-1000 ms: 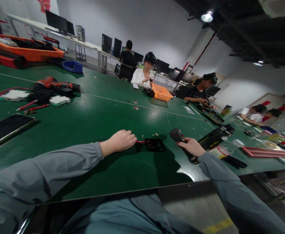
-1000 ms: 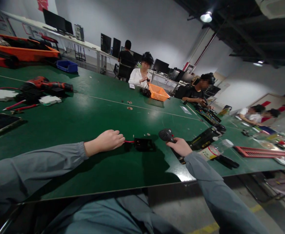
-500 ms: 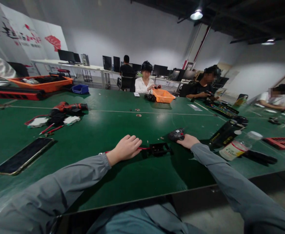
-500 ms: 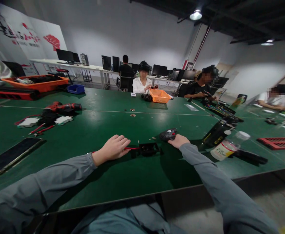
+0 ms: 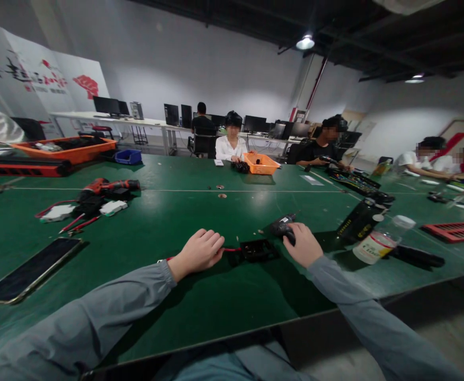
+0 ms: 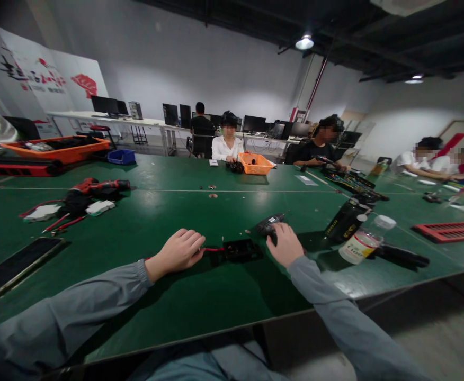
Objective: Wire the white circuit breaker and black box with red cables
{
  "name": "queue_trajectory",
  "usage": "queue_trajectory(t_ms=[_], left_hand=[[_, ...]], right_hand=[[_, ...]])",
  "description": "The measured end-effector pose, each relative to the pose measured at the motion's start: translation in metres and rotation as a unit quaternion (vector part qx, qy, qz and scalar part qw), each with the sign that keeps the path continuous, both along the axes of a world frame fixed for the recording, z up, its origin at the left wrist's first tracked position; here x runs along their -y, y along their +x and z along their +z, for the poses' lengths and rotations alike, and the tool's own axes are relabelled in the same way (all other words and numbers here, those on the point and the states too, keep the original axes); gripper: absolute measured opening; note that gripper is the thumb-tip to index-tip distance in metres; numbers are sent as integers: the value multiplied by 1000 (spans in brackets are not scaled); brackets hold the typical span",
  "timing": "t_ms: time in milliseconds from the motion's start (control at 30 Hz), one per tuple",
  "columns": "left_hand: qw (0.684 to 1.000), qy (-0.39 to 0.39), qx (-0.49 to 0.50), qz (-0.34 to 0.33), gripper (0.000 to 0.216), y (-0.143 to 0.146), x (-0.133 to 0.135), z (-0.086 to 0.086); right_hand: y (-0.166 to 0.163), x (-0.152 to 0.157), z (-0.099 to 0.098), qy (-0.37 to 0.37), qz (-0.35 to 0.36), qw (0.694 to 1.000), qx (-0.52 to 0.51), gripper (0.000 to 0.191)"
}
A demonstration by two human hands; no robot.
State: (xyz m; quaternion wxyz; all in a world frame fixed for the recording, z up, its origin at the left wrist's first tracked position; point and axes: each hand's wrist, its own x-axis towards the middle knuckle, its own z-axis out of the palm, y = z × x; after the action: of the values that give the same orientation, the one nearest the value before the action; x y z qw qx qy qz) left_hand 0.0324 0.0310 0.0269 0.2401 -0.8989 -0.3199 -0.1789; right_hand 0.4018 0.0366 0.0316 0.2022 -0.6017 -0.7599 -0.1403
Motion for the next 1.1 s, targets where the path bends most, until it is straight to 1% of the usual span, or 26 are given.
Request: queue_trajectory(t_ms=[33,67,133,233,433,567,667,800,1100], left_hand=[[1000,-2,4,-2,23,-2,1,-1],[1000,-5,7,-2,23,-5,1,-1],[1000,-14,14,-3,24,-13,2,-3],[999,-40,23,-3,29,-27,5,-7],[989,-137,56,25,40,-48,10,-16],[975,-201,93,26,46,-58,13,-18],[972,-207,102,34,46,-65,13,-18],[972,-204,102,63,45,-73,9,-19],[969,-194,94,124,44,-95,-15,-20]], right_hand=[[-8,11,-5,30,46,998,-20,38],[-15,21,-10,42,85,995,-30,38],[-31,38,-19,33,136,989,-40,38],[-48,52,-30,4,182,982,-53,40],[-60,48,-30,-9,195,978,-69,35],[-67,42,-31,-37,201,977,-60,45],[-75,35,-31,-54,206,975,-59,50],[-89,23,-29,-57,215,973,-63,51],[-123,-13,-30,-36,237,969,-57,47]])
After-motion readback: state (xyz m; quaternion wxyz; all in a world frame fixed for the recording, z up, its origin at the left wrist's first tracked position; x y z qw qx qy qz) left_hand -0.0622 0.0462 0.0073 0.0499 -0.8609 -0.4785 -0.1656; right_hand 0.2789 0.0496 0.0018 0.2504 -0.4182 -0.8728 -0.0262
